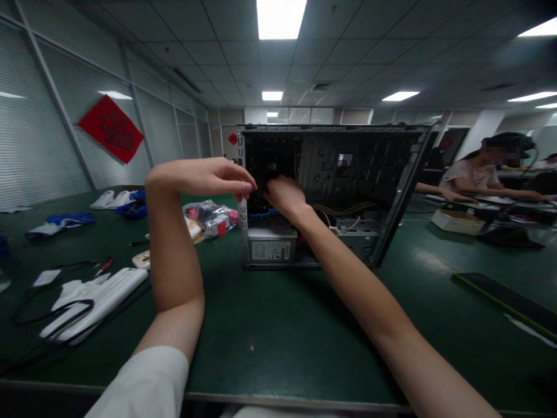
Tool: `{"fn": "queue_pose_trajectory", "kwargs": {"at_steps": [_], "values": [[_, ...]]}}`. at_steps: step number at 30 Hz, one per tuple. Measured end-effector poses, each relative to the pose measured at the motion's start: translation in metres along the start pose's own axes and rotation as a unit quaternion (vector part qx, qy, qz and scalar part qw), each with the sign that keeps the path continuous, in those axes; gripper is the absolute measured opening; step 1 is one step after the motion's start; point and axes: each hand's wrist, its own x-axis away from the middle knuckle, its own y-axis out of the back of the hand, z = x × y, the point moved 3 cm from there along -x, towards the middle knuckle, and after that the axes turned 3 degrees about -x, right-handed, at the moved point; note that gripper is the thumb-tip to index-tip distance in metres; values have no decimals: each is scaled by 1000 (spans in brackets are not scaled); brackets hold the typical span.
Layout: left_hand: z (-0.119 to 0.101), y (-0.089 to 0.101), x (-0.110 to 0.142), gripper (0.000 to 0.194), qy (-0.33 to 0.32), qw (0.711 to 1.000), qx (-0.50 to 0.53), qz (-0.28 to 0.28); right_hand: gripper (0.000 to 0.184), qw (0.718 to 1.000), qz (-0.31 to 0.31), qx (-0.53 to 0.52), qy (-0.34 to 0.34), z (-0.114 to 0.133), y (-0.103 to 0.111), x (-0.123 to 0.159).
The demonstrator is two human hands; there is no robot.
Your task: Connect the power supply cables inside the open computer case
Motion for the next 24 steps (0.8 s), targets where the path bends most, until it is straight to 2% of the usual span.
{"fn": "queue_pose_trajectory", "kwargs": {"at_steps": [4,8,16,20,24], "values": [[1,0,1,55,-7,1000,16,-1,40,1000,-9,10,-10,0,2,0],[0,0,0,54,-1,999,35,-3,40,1000,3,2,11,11,-3,1],[-4,-1,-1,54,-9,1000,5,4,40,1000,0,-9,14,17,-5,-3],[-15,-1,-2,51,-15,1000,-1,-7,45,1000,-1,-24,15,15,0,-1],[-36,-2,-4,42,-52,997,-4,-53,49,997,-22,-69,7,7,15,4]]}}
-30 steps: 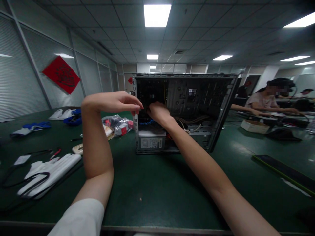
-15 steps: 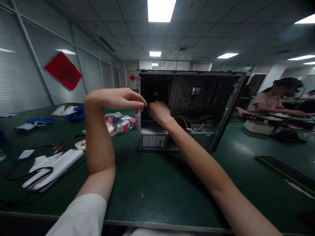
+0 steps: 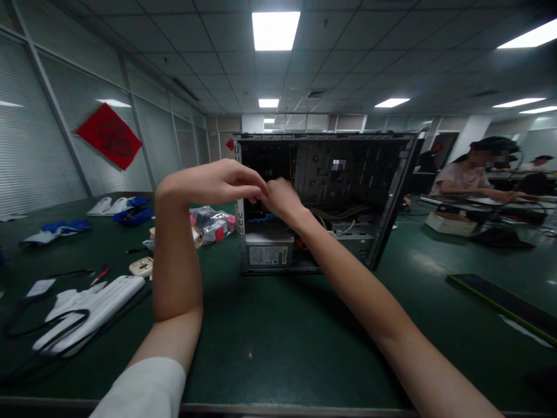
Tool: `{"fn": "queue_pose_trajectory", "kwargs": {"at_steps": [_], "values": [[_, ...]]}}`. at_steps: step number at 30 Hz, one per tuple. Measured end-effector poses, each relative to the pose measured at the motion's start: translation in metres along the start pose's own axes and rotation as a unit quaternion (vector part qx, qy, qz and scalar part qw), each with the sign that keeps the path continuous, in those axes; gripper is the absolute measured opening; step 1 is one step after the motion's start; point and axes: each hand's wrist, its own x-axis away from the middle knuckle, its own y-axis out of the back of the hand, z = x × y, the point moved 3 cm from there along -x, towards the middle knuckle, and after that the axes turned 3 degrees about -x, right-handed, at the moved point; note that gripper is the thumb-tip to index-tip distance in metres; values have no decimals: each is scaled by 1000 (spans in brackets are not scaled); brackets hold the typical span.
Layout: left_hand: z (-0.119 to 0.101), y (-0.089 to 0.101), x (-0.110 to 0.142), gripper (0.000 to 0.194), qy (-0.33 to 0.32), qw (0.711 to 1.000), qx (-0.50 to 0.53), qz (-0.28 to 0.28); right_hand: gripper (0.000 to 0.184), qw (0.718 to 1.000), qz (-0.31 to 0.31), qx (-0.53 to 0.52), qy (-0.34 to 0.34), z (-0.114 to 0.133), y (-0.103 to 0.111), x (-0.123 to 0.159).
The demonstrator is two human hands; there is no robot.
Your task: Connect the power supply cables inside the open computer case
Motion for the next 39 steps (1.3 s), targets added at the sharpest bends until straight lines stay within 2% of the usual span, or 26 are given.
{"fn": "queue_pose_trajectory", "kwargs": {"at_steps": [2,5,7,9,13,16,18,19,21,24,26,30,33,36,38,39], "values": [[-8,-2,-4,38,-28,999,-6,-26,49,999,-35,-22,-3,-8,13,2],[-13,-10,-16,32,-65,996,-20,-59,49,991,-121,-60,6,-28,37,4],[-12,-20,-28,28,-66,995,-44,-57,49,982,-157,-100,25,-43,54,7],[-9,-33,-42,27,-48,994,-89,-32,50,973,-162,-154,53,-56,73,12],[-6,-62,-70,26,0,984,-171,40,50,959,-105,-249,89,-69,108,26],[-5,-77,-83,17,1,977,-201,64,45,959,26,-249,136,-63,121,40],[-4,-80,-87,14,0,976,-213,53,39,950,118,-226,181,-56,124,52],[-4,-80,-88,13,-1,975,-218,43,36,944,144,-219,198,-53,125,57],[-6,-77,-87,13,-25,976,-217,18,35,939,154,-218,217,-50,125,66],[-17,-75,-86,10,-106,979,-175,-9,39,939,119,-232,224,-52,123,72],[-26,-76,-87,15,-149,975,-164,-25,42,937,103,-253,218,-57,119,69],[-37,-78,-92,22,-162,948,-257,-95,39,939,33,-299,164,-71,108,54],[-42,-73,-90,42,-154,925,-315,-147,34,945,1,-299,134,-74,98,45],[-47,-66,-83,66,-163,914,-322,-188,38,941,79,-296,142,-70,86,45],[-52,-65,-80,73,-191,908,-316,-198,50,935,137,-297,137,-68,78,47],[-53,-66,-79,74,-206,905,-312,-202,55,934,147,-298,130,-69,74,48]]}}
